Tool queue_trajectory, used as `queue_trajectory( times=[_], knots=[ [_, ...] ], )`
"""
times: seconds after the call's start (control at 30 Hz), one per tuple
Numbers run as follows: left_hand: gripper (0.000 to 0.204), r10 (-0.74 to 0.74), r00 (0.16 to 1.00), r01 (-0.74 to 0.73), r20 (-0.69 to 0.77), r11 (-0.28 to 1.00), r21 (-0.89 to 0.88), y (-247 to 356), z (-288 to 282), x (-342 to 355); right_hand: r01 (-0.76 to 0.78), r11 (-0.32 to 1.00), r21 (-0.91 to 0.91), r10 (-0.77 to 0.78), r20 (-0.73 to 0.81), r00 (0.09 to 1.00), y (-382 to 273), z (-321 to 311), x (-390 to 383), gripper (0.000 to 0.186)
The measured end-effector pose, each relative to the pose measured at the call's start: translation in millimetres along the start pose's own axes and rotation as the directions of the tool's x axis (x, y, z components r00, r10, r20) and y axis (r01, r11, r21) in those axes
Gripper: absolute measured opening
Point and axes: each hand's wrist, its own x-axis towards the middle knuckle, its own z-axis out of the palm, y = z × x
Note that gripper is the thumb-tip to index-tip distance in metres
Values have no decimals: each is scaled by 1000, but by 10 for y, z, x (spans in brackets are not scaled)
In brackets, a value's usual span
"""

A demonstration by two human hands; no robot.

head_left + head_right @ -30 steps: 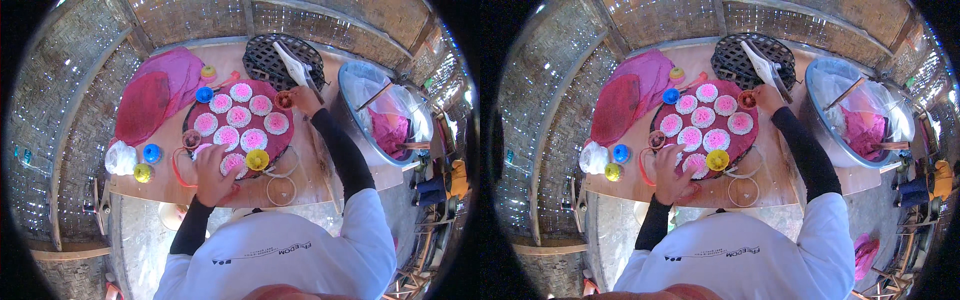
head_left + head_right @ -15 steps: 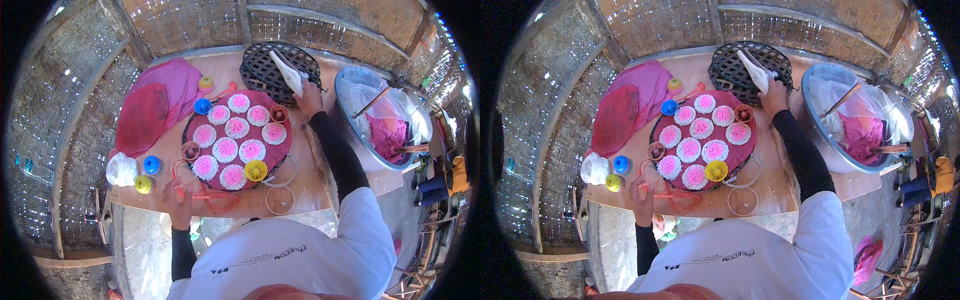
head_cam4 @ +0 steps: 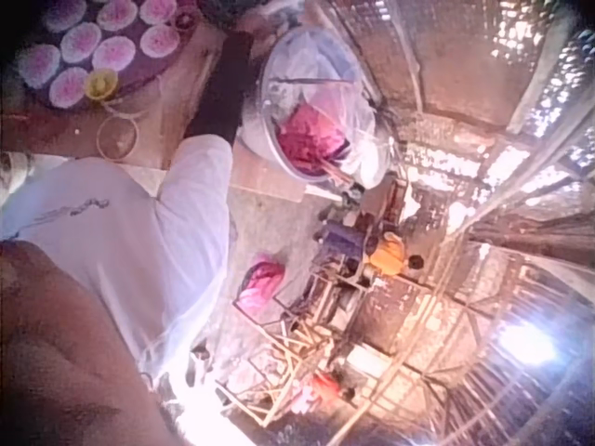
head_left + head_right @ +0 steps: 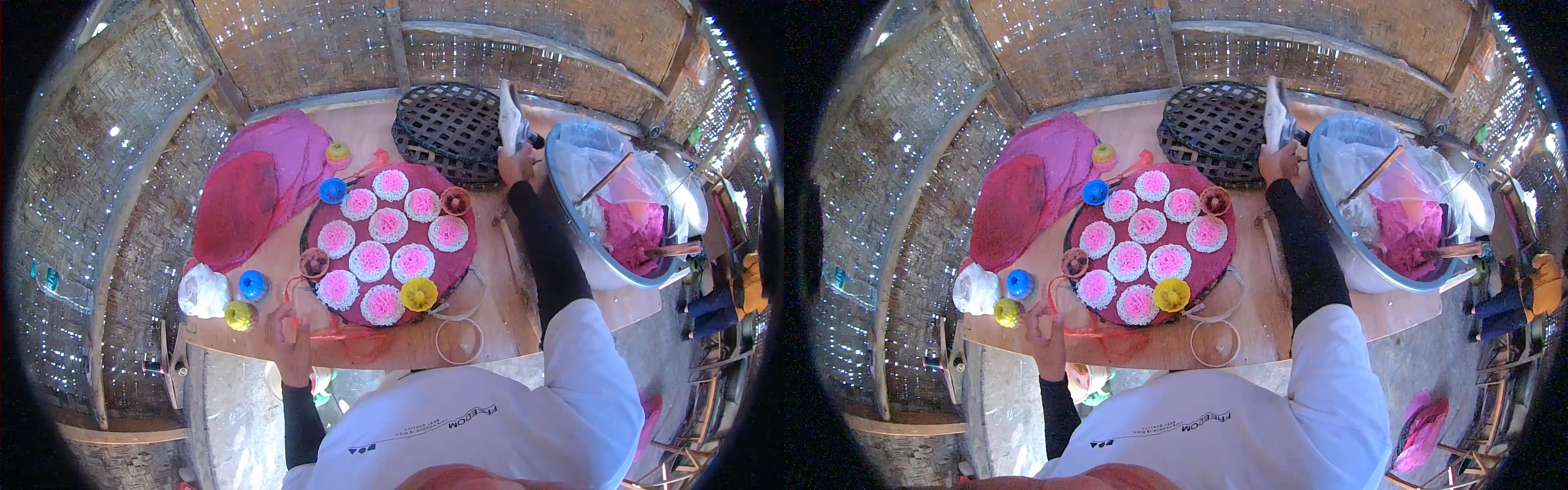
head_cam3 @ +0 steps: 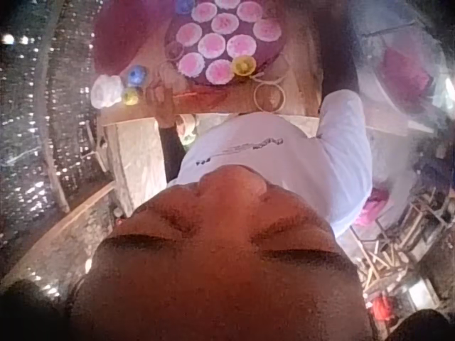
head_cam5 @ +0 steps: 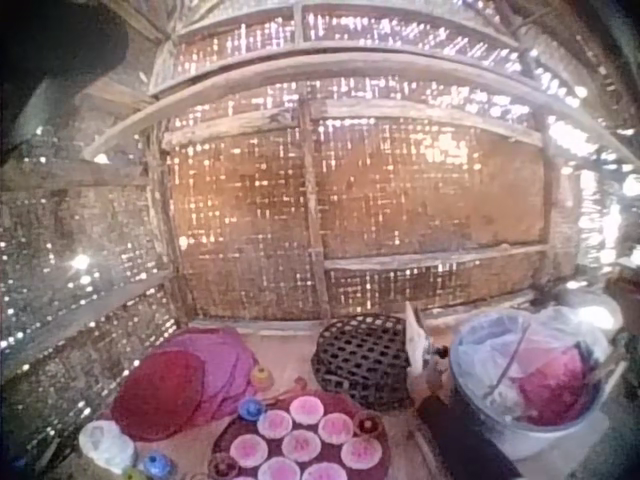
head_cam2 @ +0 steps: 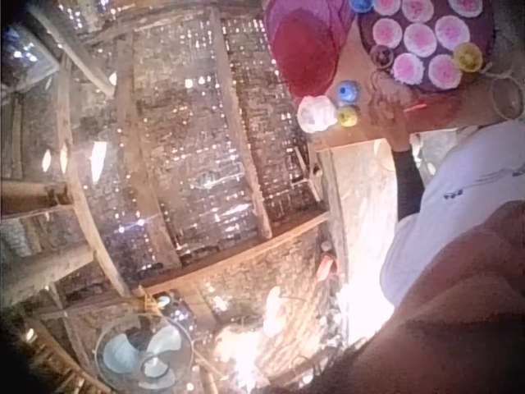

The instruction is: The person applies paste to a wooden mold, arranges circular lace patterns onto a pink paper base, and presses them together with the mold.

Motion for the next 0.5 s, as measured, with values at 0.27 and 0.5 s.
queue_trajectory(
  times=[0.27,0.5],
  knots=[
    [29,16,1000,-16,3,998,64,30,-19,-96,-334,893,-302,417,276,866,-316,-307,236,71],
    [25,-45,999,45,4,993,105,-103,-25,-280,518,855,18,-462,478,747,-632,-553,-15,49]
  ],
)
